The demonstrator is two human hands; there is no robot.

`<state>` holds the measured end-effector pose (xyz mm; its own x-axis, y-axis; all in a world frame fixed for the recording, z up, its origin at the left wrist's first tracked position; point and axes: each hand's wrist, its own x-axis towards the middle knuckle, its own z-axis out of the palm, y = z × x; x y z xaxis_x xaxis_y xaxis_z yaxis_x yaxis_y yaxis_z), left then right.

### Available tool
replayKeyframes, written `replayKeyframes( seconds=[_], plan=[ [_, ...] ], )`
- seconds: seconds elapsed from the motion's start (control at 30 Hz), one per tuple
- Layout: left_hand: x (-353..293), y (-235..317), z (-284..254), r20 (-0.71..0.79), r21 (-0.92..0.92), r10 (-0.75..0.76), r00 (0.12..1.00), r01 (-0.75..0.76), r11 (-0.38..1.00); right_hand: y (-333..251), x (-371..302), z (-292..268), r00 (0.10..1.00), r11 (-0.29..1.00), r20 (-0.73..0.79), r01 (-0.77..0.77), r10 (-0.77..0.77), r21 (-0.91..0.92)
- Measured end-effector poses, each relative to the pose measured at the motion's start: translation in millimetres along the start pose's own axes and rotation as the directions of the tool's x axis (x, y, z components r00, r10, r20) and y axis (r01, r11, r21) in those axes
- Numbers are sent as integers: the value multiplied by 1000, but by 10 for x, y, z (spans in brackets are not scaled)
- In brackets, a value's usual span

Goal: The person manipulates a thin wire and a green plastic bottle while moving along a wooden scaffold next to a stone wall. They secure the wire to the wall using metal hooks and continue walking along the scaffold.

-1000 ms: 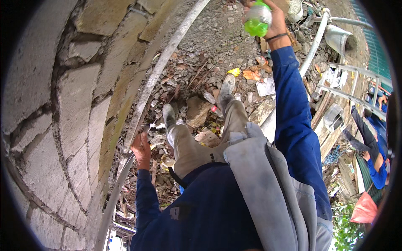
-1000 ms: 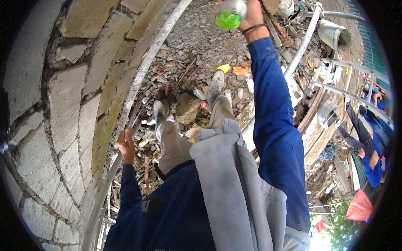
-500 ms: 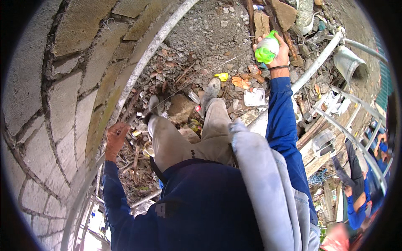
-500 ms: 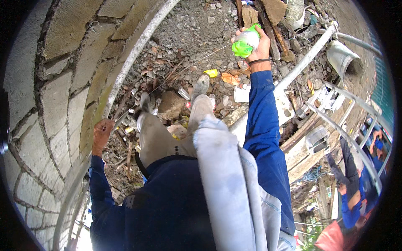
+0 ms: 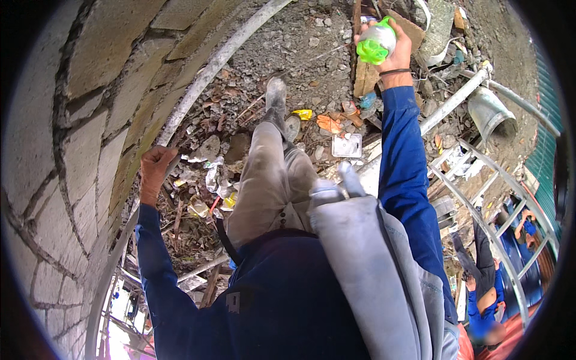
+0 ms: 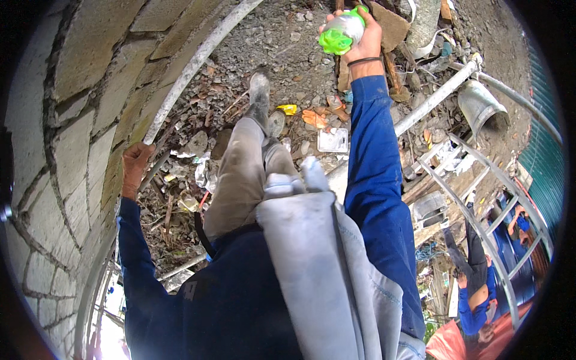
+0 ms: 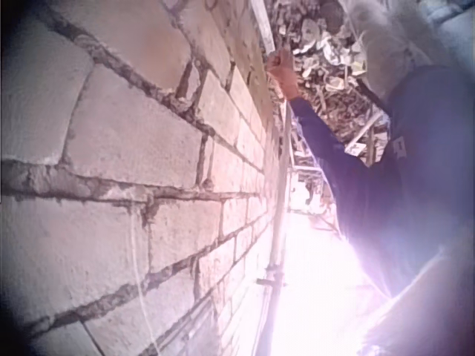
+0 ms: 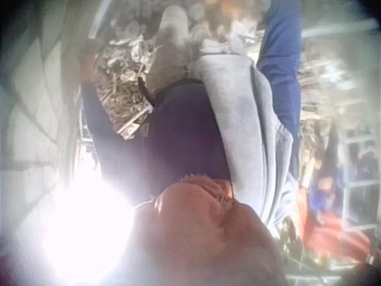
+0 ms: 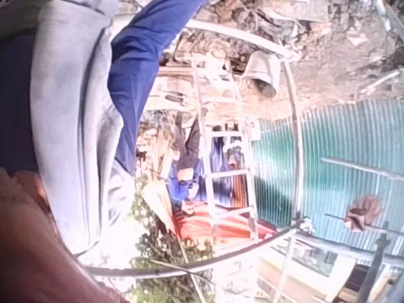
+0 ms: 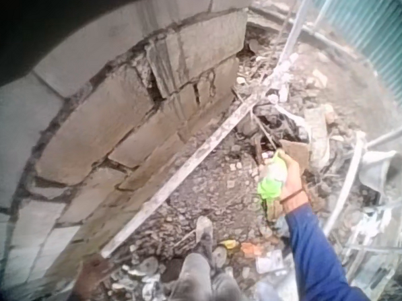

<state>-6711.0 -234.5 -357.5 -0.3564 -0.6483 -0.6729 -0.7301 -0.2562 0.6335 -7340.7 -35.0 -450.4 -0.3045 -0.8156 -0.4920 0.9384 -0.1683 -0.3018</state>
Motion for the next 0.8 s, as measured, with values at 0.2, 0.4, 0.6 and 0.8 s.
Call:
replayKeyframes(
  seconds=[0.2,0.4,0.6,0.8],
  plan=[
    [894,529,480,-14,132,190,982,-187,974,-432,415,569,988,987,-107,101,-114,-123],
    [1428,649,811,-380,327,177,908,-47,944,-561,913,482,998,998,-57,27,-30,-53],
    [1713,920,1049,-659,97,164,735,-133,986,-238,1503,335,976,975,-199,-123,86,-183],
    [1808,1251,1615,-786,-250,-44,617,-252,935,-28,2415,655,996,951,57,-54,75,-303]
  ],
)
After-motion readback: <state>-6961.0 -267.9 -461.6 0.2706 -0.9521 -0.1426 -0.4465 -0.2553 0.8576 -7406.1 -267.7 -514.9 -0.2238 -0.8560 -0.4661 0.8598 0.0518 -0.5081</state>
